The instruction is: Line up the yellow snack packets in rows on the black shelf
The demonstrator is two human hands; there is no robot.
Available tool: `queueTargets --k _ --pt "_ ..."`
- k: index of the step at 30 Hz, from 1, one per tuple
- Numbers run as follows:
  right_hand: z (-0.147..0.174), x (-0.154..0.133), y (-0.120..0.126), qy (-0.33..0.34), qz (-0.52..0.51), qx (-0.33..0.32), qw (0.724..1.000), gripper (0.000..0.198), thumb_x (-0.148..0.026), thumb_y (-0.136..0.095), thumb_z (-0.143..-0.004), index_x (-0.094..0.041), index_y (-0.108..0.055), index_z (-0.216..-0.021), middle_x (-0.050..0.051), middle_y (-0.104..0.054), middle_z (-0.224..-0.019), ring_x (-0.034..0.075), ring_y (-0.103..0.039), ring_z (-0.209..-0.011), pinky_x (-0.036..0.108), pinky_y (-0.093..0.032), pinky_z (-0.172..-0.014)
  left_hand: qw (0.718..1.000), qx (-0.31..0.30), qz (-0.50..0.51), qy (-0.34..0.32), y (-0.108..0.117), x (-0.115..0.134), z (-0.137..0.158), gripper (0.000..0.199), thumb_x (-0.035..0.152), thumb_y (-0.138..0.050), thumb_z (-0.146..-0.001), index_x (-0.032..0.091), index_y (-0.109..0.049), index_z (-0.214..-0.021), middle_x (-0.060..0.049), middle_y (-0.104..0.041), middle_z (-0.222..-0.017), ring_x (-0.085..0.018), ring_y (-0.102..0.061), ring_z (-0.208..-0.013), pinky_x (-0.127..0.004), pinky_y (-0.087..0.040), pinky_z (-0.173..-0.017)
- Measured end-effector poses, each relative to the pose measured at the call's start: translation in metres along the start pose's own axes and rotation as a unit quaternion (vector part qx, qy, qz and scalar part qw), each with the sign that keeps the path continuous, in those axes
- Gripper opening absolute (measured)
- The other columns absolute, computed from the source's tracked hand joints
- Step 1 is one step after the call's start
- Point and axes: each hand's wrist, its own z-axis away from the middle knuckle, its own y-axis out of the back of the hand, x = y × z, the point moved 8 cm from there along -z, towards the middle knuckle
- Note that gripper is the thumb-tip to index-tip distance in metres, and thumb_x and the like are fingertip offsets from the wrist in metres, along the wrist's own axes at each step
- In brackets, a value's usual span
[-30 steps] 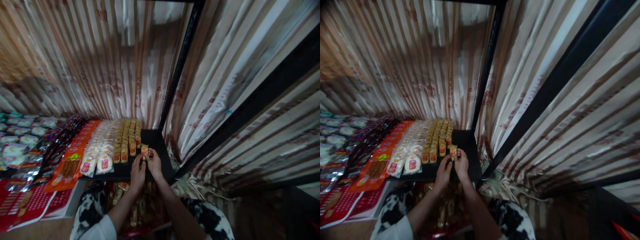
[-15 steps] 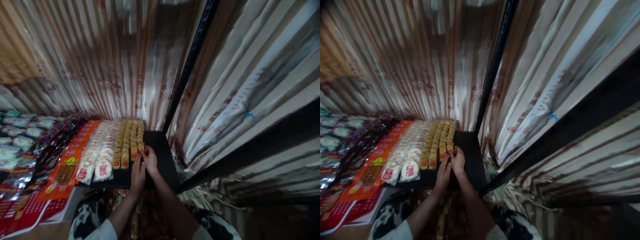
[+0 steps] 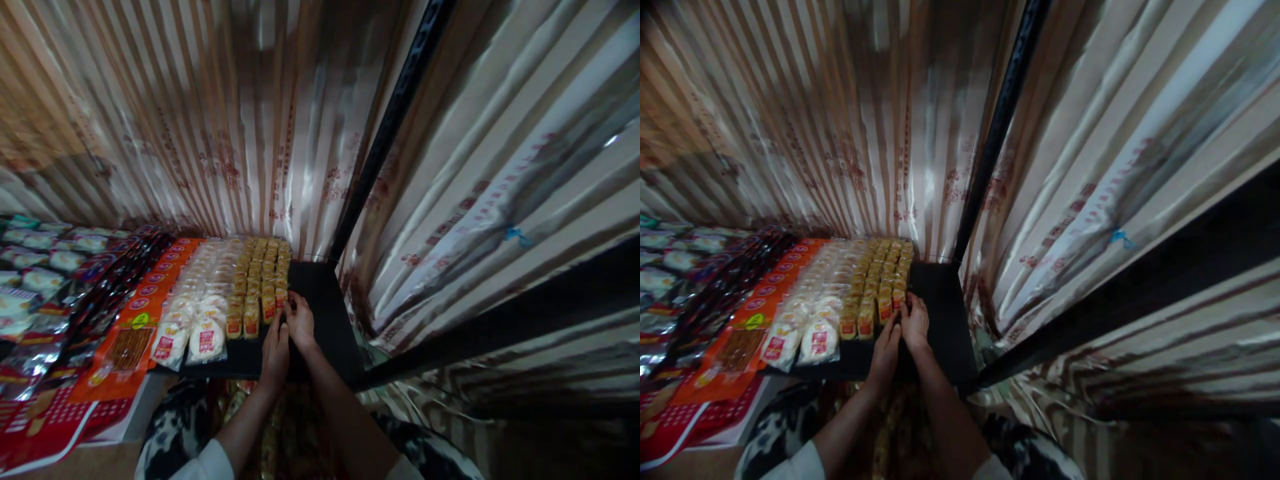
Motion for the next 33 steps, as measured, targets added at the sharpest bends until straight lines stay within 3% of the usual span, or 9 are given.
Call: queueTargets --k 6,13,18,22,26,30,33 --pt "0.004 0.003 0.001 0.002 -0.066 0.017 0.998 0.038 -0.033 -0.052 -0.079 -0.018 -0.055 -0.113 0.009 -0.062 -0.103 0.02 -0.059 -0.094 0.032 -0.05 -0.08 1.0 0.009 0.006 -0.006 0.003 0.0 0.001 0.047 0.028 -0.036 -0.085 0.01 -0.05 -0.126 -0.012 -0.049 -0.135 -0.019 -0.043 -0.126 -0.034 -0.027 -0.11" --pt "0.001 0.003 -0.005 0.015 -0.074 -0.004 0.997 0.036 -0.03 -0.051 -0.079 -0.016 -0.057 -0.112 0.01 -0.062 -0.102 0.021 -0.059 -0.094 0.034 -0.051 -0.079 0.999 -0.005 0.034 -0.003 -0.003 -0.004 -0.001 0.047 0.027 -0.036 -0.086 0.012 -0.047 -0.129 -0.009 -0.046 -0.138 -0.018 -0.037 -0.13 -0.034 -0.026 -0.111" --pt "0.012 0.005 0.009 0.001 -0.09 0.025 0.996 0.043 -0.031 -0.053 -0.077 -0.012 -0.055 -0.115 0.015 -0.057 -0.109 0.021 -0.057 -0.098 0.032 -0.053 -0.077 1.0 0.014 0.005 -0.004 0.003 -0.003 0.006 0.043 0.027 -0.04 -0.085 0.013 -0.052 -0.123 -0.011 -0.051 -0.132 -0.018 -0.045 -0.124 -0.033 -0.032 -0.107" --pt "0.041 0.003 0.026 -0.009 -0.105 0.031 0.994 0.036 -0.034 -0.049 -0.081 -0.015 -0.057 -0.111 0.013 -0.058 -0.11 0.018 -0.058 -0.096 0.027 -0.052 -0.073 0.999 0.009 -0.04 -0.033 0.013 -0.002 0.028 0.034 0.027 -0.042 -0.082 0.014 -0.06 -0.108 -0.011 -0.064 -0.113 -0.019 -0.059 -0.103 -0.032 -0.045 -0.092" --pt "0.089 0.005 0.048 -0.024 -0.138 0.034 0.99 0.031 -0.035 -0.044 -0.085 -0.016 -0.058 -0.106 0.009 -0.066 -0.099 0.016 -0.062 -0.088 0.026 -0.051 -0.071 0.992 -0.028 -0.088 -0.082 0.02 -0.002 0.071 0.024 0.026 -0.042 -0.08 0.017 -0.063 -0.088 -0.007 -0.068 -0.089 -0.018 -0.062 -0.085 -0.031 -0.048 -0.081" --pt "0.146 0.014 0.055 -0.02 -0.084 -0.06 0.994 0.025 -0.032 -0.042 -0.087 -0.021 -0.063 -0.096 0.004 -0.07 -0.09 0.016 -0.064 -0.085 0.028 -0.049 -0.078 0.979 -0.087 -0.153 -0.098 0.019 -0.011 0.12 0.023 0.025 -0.043 -0.08 0.022 -0.066 -0.08 -0.005 -0.067 -0.085 -0.019 -0.061 -0.085 -0.031 -0.046 -0.082" --pt "0.178 0.035 0.046 -0.02 0.019 -0.129 0.991 0.023 -0.028 -0.043 -0.085 -0.022 -0.065 -0.091 0.004 -0.07 -0.09 0.018 -0.064 -0.086 0.031 -0.048 -0.081 0.977 -0.121 -0.17 -0.042 0.015 -0.035 0.136 0.023 0.02 -0.044 -0.079 0.022 -0.067 -0.082 -0.006 -0.068 -0.089 -0.019 -0.061 -0.088 -0.032 -0.045 -0.086"
